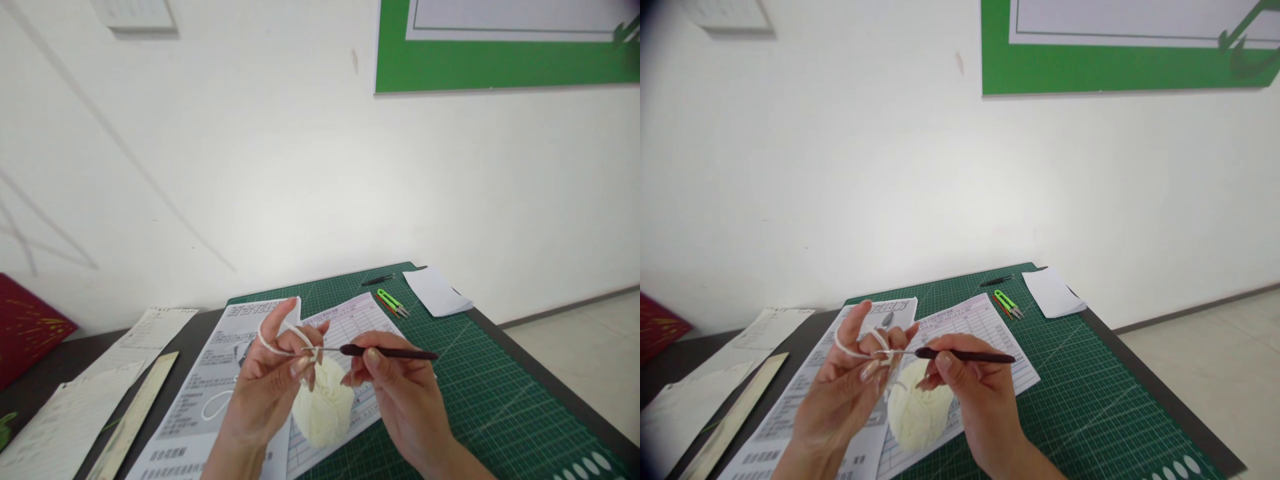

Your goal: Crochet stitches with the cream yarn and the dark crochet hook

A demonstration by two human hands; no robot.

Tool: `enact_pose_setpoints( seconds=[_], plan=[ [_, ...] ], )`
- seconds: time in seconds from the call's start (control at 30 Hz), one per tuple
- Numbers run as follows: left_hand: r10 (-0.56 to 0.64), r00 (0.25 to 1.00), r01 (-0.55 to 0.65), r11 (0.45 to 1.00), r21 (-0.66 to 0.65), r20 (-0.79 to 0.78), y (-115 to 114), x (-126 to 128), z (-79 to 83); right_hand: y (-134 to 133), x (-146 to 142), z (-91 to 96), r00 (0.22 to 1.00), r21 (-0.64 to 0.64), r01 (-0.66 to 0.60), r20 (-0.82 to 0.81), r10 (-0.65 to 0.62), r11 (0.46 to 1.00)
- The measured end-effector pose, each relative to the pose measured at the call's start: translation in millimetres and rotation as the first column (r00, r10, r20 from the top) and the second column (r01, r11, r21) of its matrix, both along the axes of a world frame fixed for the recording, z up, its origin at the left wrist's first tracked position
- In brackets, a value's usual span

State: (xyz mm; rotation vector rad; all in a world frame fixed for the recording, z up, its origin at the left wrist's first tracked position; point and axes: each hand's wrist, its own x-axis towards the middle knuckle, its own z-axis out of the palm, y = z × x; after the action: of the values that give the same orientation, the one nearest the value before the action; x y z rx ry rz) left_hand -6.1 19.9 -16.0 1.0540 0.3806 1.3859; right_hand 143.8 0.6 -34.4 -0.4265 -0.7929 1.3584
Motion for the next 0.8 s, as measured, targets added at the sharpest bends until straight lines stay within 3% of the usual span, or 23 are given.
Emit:
enact_pose_setpoints(
  seconds=[0.17, 0.23, 0.3, 0.5, 0.7, 0.8],
  plan=[
    [0.226, 0.969, -0.218, 0.972, 0.092, -0.098, -1, 11, 1.2, -5, -1, 1.4, 0.944, 0.165, 0.259, 0.164, -0.285, 0.952],
    [0.287, 0.953, -0.275, 0.954, 0.123, -0.097, -1, 14, 0.4, -5, -2, 1.3, 0.920, 0.215, 0.282, 0.217, -0.328, 0.935],
    [0.264, 0.961, -0.256, 0.961, 0.100, -0.076, -1, 15, -1.0, -2, -2, -0.6, 0.927, 0.205, 0.256, 0.223, -0.300, 0.945],
    [0.065, 0.997, -0.069, 0.992, -0.108, -0.035, 0, 16, -6.8, 8, -3, -9.6, 0.986, -0.019, 0.090, 0.144, -0.086, 0.996],
    [0.076, 0.986, -0.099, 0.983, -0.154, -0.148, 3, 20, -6.0, 11, -7, -9.7, 0.985, -0.149, -0.009, 0.168, 0.034, 0.989],
    [0.038, 0.985, -0.068, 0.982, -0.175, -0.169, 3, 19, -5.2, 14, -9, -9.2, 0.989, -0.154, 0.011, 0.148, 0.012, 0.988]
  ],
)
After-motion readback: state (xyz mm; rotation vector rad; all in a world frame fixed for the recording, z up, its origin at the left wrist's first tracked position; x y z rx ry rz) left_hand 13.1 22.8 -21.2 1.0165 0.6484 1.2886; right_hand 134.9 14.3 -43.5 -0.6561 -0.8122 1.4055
